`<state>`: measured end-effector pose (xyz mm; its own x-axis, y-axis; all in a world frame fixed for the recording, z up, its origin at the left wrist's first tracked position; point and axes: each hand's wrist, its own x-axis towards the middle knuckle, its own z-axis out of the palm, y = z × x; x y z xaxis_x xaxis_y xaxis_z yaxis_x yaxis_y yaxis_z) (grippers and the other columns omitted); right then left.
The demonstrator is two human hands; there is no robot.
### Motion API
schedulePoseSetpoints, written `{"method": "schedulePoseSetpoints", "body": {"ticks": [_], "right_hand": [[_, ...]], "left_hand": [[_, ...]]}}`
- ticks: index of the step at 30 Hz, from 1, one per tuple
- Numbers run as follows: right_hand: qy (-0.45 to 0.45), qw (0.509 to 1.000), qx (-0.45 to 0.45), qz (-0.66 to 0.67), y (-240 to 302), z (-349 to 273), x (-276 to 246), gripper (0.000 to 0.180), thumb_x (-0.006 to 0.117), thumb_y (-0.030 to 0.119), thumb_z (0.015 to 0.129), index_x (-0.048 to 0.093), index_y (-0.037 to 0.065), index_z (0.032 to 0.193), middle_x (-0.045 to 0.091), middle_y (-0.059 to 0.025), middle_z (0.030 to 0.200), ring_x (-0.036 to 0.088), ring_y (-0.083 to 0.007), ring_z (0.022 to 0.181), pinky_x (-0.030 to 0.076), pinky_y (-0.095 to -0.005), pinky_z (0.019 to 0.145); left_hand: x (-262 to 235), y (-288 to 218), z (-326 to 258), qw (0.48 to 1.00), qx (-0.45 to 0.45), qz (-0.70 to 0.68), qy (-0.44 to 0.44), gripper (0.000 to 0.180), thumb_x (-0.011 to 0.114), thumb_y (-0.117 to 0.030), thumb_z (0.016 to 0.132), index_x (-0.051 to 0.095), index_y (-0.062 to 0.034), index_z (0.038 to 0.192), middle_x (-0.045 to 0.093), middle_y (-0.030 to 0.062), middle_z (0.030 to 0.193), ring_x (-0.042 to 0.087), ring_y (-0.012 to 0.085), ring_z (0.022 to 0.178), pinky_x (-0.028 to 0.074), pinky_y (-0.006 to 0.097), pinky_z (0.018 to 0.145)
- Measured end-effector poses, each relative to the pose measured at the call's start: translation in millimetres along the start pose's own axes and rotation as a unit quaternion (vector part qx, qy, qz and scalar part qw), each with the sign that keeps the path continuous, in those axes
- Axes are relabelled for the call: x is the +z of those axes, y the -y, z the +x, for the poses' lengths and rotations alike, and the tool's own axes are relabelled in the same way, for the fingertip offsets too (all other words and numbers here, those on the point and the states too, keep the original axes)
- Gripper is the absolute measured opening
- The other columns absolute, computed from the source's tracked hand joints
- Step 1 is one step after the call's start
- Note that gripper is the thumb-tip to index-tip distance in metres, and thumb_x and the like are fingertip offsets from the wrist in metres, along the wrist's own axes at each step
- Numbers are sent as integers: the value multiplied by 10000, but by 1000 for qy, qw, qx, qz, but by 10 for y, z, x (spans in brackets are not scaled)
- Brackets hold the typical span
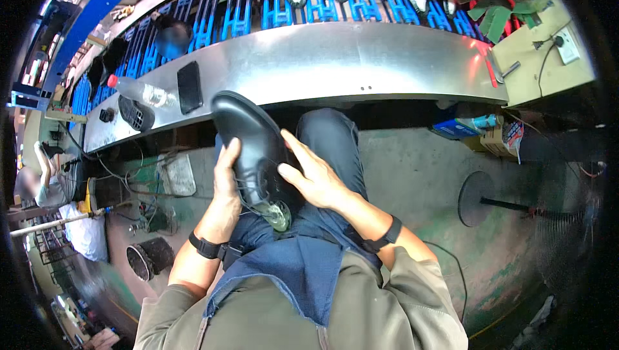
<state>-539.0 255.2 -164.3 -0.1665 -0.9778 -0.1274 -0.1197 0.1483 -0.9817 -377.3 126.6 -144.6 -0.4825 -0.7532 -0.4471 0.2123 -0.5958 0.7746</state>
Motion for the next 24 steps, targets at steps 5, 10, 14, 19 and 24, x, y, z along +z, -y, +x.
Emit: {"method": "schedulePoseSetpoints", "body": {"ticks": [5, 10, 14, 19, 24], "right_hand": [[-140, 986, -88, -7, 119, -804, -572, 507, 469, 268, 977, 552, -44, 1369, 616, -210, 1256, 610, -318, 1132, 447, -375, 1014], [-210, 976, 51, -21, -91, -847, -893, 449, 325, 242, 1064, 655, -60, 1105, 679, -170, 1140, 624, -249, 1067, 447, -347, 975], [-241, 963, 57, 104, -393, -864, -904, 527, 345, 358, 1043, 676, -50, 1090, 688, -147, 1074, 612, -230, 1043, 421, -319, 979], [-328, 936, 107, 66, -384, -575, -829, 522, 369, 361, 1034, 689, -50, 1004, 688, -119, 976, 613, -181, 888, 462, -306, 844], [-352, 887, 171, 245, -175, 344, -1301, 596, 392, 495, 1051, 670, -29, 1112, 696, -111, 991, 646, -184, 854, 503, -305, 737]], "left_hand": [[304, -50, -402, 986, -165, -12, 21, 722, 353, -673, 1007, 512, -87, 1397, 632, 155, 1278, 647, 289, 1120, 535, 471, 975], [-4, -40, 15, 629, 313, 584, 407, 868, 851, -264, 689, 468, -14, 1427, 468, 223, 1429, 479, 417, 1308, 415, 493, 1088], [308, 304, 498, 626, 381, 473, 489, 896, 866, -239, 641, 452, 27, 1390, 477, 245, 1463, 469, 404, 1363, 364, 540, 1126], [259, 486, 796, 661, 398, 421, 477, 866, 859, -302, 666, 470, 31, 1363, 510, 249, 1437, 516, 403, 1321, 374, 532, 1107], [449, 155, 1146, 776, 216, 444, 394, 903, 911, -365, 676, 473, 6, 1373, 551, 231, 1375, 543, 399, 1273, 427, 464, 1066]]}}
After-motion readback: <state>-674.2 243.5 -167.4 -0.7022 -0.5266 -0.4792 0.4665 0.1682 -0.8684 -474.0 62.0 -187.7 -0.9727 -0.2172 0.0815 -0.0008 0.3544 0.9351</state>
